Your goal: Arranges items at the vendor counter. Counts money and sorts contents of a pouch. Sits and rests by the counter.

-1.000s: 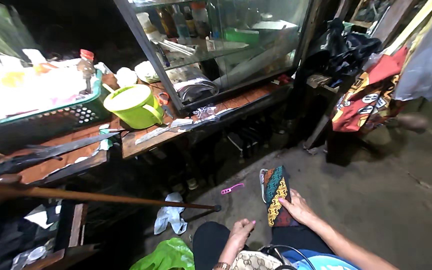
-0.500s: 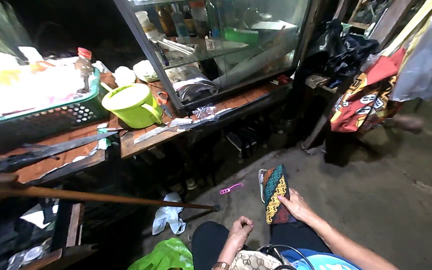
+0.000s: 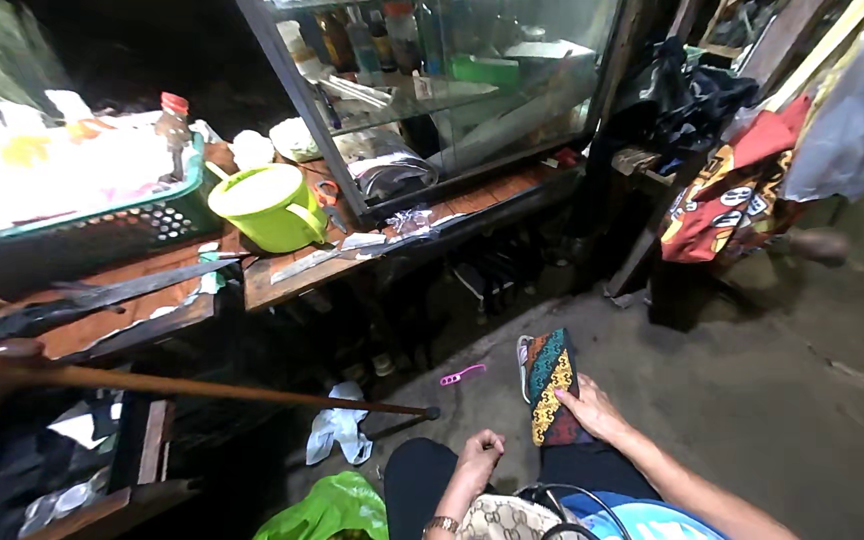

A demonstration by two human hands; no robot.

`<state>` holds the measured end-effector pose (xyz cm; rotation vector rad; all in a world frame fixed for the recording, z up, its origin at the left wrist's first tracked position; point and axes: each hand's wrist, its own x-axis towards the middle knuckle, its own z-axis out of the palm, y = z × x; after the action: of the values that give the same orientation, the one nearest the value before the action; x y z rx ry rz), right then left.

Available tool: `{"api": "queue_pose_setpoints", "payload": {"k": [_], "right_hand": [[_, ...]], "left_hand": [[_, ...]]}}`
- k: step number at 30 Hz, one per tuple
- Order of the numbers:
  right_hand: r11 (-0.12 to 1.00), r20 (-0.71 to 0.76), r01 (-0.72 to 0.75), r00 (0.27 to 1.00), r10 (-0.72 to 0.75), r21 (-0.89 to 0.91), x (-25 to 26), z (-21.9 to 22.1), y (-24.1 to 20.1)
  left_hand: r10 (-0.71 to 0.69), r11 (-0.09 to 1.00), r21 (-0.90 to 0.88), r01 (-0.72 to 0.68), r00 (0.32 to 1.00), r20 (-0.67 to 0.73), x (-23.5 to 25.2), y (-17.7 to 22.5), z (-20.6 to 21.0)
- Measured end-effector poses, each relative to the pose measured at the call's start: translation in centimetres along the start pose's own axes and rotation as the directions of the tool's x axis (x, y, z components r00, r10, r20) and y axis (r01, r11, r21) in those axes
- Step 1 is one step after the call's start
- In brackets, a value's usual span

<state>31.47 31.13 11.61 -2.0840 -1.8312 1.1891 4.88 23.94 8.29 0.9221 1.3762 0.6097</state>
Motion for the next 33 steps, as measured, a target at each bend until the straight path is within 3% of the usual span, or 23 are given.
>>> {"api": "queue_pose_setpoints", "payload": {"k": [25,33], "right_hand": [[1.000,0.004,0.013,1.000,-0.013,-0.005,0.45,-0.01,0.04],[1.000,0.004,0.015,1.000,-0.015,0.002,0.31,-0.05,0.03]], "left_hand": [[-0.035,0.994,-0.105,0.030,0.998,-0.054,-0.05,0.10,0.29],[-0.037,0.999,0.021,0.040,0.993,-0.111,-0.60,0.82,0.11]]}}
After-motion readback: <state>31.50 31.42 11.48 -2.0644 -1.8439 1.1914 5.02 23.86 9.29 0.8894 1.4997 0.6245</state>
